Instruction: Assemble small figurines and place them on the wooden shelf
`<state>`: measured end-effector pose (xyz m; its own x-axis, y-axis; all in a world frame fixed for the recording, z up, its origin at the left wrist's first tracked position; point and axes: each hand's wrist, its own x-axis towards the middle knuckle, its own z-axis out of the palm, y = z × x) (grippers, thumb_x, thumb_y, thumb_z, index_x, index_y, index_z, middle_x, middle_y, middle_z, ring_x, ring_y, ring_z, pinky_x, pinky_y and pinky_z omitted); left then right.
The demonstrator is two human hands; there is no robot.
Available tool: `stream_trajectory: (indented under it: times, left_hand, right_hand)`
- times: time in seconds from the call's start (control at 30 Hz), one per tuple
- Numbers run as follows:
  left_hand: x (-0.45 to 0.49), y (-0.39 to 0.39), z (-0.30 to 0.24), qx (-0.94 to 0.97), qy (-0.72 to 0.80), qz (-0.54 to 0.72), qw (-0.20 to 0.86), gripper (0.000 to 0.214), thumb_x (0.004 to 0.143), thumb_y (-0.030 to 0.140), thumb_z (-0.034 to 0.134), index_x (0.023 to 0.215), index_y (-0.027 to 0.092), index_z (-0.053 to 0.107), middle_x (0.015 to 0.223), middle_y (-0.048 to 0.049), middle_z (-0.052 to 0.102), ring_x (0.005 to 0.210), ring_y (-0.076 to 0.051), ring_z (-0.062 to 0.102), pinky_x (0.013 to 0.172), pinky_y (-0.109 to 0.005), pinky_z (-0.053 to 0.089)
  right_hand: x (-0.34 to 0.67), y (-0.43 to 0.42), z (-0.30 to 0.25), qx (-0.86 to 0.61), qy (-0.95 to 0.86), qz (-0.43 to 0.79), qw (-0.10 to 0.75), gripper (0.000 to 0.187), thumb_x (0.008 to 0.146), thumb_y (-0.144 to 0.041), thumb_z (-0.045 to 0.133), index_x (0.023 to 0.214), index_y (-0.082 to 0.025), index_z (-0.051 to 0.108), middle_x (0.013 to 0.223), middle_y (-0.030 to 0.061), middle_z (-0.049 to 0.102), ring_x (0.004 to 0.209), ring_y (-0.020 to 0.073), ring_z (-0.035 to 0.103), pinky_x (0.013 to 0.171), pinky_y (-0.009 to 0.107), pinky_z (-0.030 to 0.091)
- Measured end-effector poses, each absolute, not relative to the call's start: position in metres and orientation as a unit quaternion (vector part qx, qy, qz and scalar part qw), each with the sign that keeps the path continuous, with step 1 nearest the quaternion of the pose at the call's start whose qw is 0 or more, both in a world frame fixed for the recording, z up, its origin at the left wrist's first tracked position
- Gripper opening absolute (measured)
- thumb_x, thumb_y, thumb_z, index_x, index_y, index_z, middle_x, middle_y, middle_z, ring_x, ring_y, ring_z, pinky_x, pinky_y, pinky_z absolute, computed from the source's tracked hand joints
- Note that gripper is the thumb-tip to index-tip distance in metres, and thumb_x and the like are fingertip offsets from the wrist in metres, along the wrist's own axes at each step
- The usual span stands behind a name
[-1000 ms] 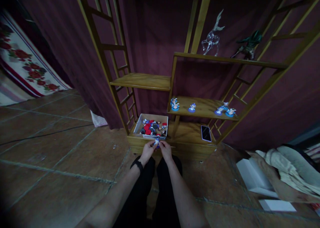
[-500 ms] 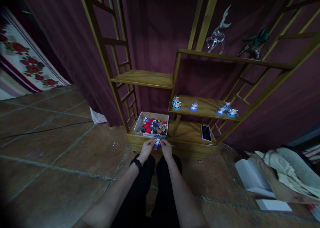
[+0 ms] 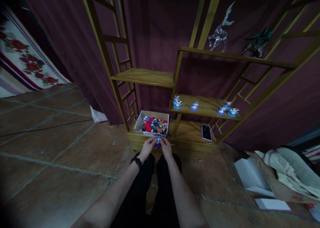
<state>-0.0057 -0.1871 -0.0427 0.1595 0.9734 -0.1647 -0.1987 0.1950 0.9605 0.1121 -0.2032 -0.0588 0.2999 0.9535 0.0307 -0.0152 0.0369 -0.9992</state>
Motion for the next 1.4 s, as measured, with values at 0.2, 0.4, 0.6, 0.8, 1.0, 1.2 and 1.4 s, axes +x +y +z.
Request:
stream_trajectory:
  times: [0.2,0.4,0.6,0.8,1.0,1.2,1.4]
  left_hand:
    - [-0.006,-0.186,-0.045,0.430,0.462,0.457,0.626,0.029,0.064,0.040,0.066,0.076,0.014,0.064,0.068,-0.0033,0.062,0.061,-0.014,0.056,0.053,-0.026,0.048]
    - [-0.007,-0.187,-0.041,0.427,0.470,0.441,0.634,0.030,0.064,0.042,0.066,0.070,0.013,0.061,0.063,-0.0020,0.059,0.057,-0.013,0.055,0.052,-0.025,0.049]
    - [-0.009,-0.189,-0.032,0.423,0.461,0.428,0.653,0.032,0.062,0.042,0.068,0.073,0.012,0.063,0.065,-0.0036,0.061,0.058,-0.014,0.057,0.052,-0.026,0.049]
    - [-0.009,-0.188,-0.033,0.423,0.462,0.425,0.653,0.033,0.065,0.042,0.066,0.077,0.011,0.063,0.065,-0.0039,0.063,0.057,-0.014,0.058,0.052,-0.025,0.049]
    - [-0.009,-0.187,-0.034,0.425,0.468,0.419,0.652,0.029,0.070,0.037,0.063,0.081,0.010,0.063,0.064,-0.0033,0.063,0.055,-0.013,0.058,0.051,-0.024,0.049]
    - [-0.008,-0.190,-0.030,0.433,0.458,0.415,0.656,0.031,0.067,0.037,0.066,0.083,0.010,0.064,0.068,-0.0047,0.065,0.057,-0.012,0.059,0.053,-0.023,0.049]
    - [-0.008,-0.194,-0.026,0.452,0.452,0.408,0.652,0.032,0.064,0.036,0.069,0.082,0.010,0.064,0.069,-0.0050,0.065,0.057,-0.012,0.059,0.053,-0.022,0.048]
  right_hand:
    - [0.112,-0.204,-0.057,-0.560,-0.439,0.405,0.574,0.031,0.069,-0.044,0.056,0.089,-0.022,0.066,0.089,0.0016,0.067,0.085,0.0190,0.059,0.081,0.032,0.044]
    - [0.112,-0.206,-0.053,-0.558,-0.457,0.403,0.563,0.028,0.068,-0.041,0.057,0.086,-0.022,0.067,0.085,0.0009,0.067,0.081,0.0186,0.059,0.079,0.031,0.044]
    - [0.113,-0.206,-0.054,-0.547,-0.463,0.410,0.564,0.028,0.070,-0.041,0.056,0.087,-0.022,0.066,0.088,0.0011,0.067,0.083,0.0184,0.059,0.081,0.031,0.044]
    - [0.114,-0.204,-0.056,-0.564,-0.469,0.395,0.553,0.027,0.070,-0.039,0.054,0.086,-0.022,0.067,0.089,0.0017,0.068,0.084,0.0190,0.059,0.082,0.033,0.043]
    - [0.114,-0.206,-0.054,-0.561,-0.477,0.391,0.553,0.025,0.070,-0.036,0.055,0.085,-0.021,0.067,0.085,0.0016,0.068,0.081,0.0186,0.059,0.080,0.032,0.044]
    - [0.114,-0.206,-0.050,-0.573,-0.469,0.382,0.553,0.025,0.070,-0.037,0.055,0.084,-0.021,0.067,0.083,0.0016,0.068,0.078,0.0183,0.060,0.078,0.031,0.044]
    - [0.115,-0.204,-0.057,-0.576,-0.464,0.390,0.549,0.024,0.069,-0.037,0.056,0.083,-0.021,0.066,0.082,0.0014,0.068,0.078,0.0178,0.060,0.077,0.031,0.044]
